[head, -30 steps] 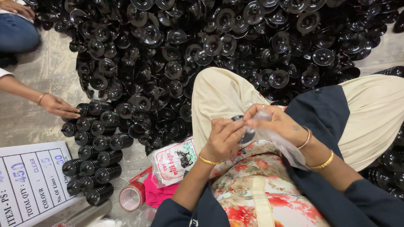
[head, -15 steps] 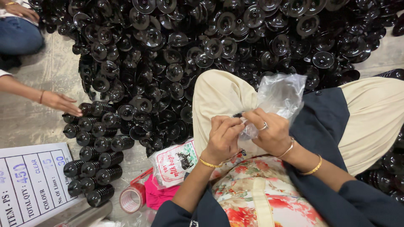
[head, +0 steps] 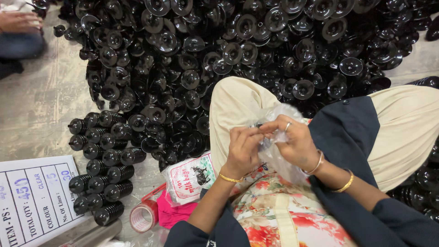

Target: The person sits on the floor among large piles of black plastic caps and places caps one at a time into a small clear plastic bag, then ties the bag closed and sets it aside. A sign listing item, total quantity and colour lies next to the work area.

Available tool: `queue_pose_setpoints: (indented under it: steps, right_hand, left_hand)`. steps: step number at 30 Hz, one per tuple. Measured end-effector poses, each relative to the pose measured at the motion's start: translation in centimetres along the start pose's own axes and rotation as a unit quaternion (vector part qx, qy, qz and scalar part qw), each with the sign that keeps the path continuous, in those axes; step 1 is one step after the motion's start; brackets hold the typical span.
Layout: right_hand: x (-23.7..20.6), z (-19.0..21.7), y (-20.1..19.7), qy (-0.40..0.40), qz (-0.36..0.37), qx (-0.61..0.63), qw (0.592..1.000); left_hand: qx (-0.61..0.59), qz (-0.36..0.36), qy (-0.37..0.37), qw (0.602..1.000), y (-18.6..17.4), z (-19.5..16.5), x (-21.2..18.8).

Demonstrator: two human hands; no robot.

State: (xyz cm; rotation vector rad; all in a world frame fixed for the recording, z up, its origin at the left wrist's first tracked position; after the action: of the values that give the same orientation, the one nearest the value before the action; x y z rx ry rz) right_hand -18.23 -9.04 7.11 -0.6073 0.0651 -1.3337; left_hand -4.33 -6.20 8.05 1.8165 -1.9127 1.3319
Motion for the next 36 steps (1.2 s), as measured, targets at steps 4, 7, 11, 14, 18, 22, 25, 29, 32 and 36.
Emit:
queue_pose_setpoints:
  steps: [4,7,11,14,18,22,25,29,32,36]
  right_hand:
    - [-0.4,2.4,0.2,-0.087,-0.020,-0.121,0.989]
    - [-0.2,3.5,0.2,-0.117,-0.015,-0.132,0.984]
    - [0.5,2.7,-0.1,-0.065,0.025,-0.100,0.993]
    - [1.2,1.7,0.2,-0.035,0.077,-0.015,0.996]
    - [1.4,0.5,0.4,0.013,0.103,0.035,0.994]
    - [0.7,0.8,0.1,0.007,0.062,-0.055,0.997]
    - [0.8,1.2,-0.8,-0.008,-0.005,-0.139,0.990]
    - [1.5,0.6,-1.3,0.000,-0.035,-0.129,0.991]
    - [1.6,0.0,-1.3,0.002,-0.018,-0.121,0.992]
    - [0.9,-3.4,0.0,0.114,0.050,-0.052,0.991]
  left_hand:
    - [-0.106,0.015,-0.072,0.992,0.7,1.6,-0.1]
    - [-0.140,0.029,-0.082,0.986,1.2,2.0,-0.4]
    - [-0.095,-0.006,-0.015,0.995,0.4,1.4,-0.8]
    - [-0.067,-0.003,0.025,0.997,0.2,0.7,-1.1]
    - [-0.055,0.011,0.054,0.997,0.2,-0.1,-0.9]
    - [-0.041,0.006,0.038,0.998,-0.2,-0.1,-0.5]
    - [-0.024,-0.011,0.015,1.000,-0.7,0.3,-0.4]
    - [0.006,-0.028,-0.009,1.000,-1.4,0.9,-0.3]
    - [0.054,0.000,-0.007,0.999,-1.2,1.2,0.1]
    - [0.034,0.108,0.076,0.991,0.5,-0.1,-0.1]
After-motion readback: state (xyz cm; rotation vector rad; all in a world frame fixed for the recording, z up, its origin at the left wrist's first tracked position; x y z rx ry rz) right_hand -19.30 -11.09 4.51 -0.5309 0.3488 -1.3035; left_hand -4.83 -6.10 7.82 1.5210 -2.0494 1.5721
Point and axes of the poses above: each hand's wrist, its own x-axis towards the middle knuckle, its own y-axis out of the palm, z = x × y, the point moved 10 cm from there along x, towards the middle knuckle
